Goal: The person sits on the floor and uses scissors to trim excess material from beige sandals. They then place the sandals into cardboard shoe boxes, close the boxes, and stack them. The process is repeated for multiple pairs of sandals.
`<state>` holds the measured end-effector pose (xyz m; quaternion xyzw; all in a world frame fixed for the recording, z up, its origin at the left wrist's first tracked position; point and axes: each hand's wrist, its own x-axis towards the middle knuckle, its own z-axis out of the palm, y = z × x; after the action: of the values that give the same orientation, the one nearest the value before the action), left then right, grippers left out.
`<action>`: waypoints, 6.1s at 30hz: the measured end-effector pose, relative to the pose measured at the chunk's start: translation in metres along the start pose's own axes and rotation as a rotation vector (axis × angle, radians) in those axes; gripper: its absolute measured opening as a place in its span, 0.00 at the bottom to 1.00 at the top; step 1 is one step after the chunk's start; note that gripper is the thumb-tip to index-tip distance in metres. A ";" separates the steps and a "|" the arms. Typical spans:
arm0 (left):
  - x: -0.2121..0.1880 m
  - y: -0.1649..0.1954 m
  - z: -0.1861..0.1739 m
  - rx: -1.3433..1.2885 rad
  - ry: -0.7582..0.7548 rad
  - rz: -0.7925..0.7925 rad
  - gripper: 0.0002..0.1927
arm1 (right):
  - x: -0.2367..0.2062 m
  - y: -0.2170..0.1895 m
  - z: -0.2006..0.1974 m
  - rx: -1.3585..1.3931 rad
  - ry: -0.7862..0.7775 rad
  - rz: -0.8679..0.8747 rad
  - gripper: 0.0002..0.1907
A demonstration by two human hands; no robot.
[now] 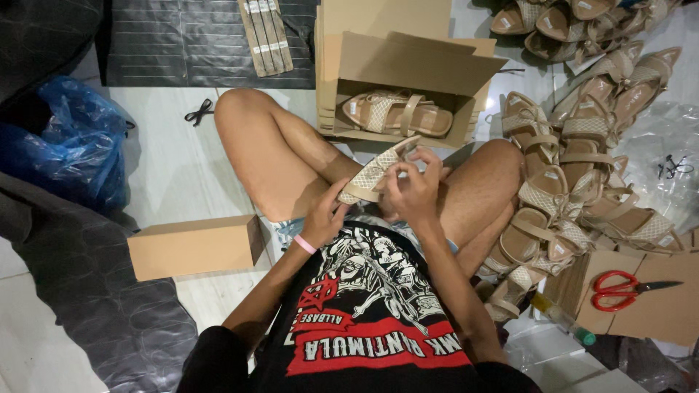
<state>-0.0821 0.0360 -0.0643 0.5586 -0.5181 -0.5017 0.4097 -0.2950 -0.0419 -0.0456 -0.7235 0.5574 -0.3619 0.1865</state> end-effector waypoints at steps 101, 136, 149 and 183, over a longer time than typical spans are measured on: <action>0.033 0.039 0.007 0.579 0.112 0.275 0.06 | -0.009 -0.024 0.001 0.085 -0.185 0.056 0.08; 0.050 0.070 -0.014 0.508 -0.027 0.498 0.07 | -0.015 0.011 0.004 0.441 -0.214 0.415 0.07; 0.043 0.036 -0.015 -0.038 -0.027 0.098 0.18 | -0.018 0.019 -0.008 0.549 -0.255 0.277 0.06; 0.057 0.053 0.009 0.165 0.150 -0.007 0.17 | 0.005 -0.016 0.008 0.180 -0.203 0.174 0.10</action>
<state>-0.1023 -0.0267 -0.0214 0.6283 -0.5235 -0.4155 0.3981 -0.2779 -0.0422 -0.0382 -0.6858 0.5617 -0.3179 0.3364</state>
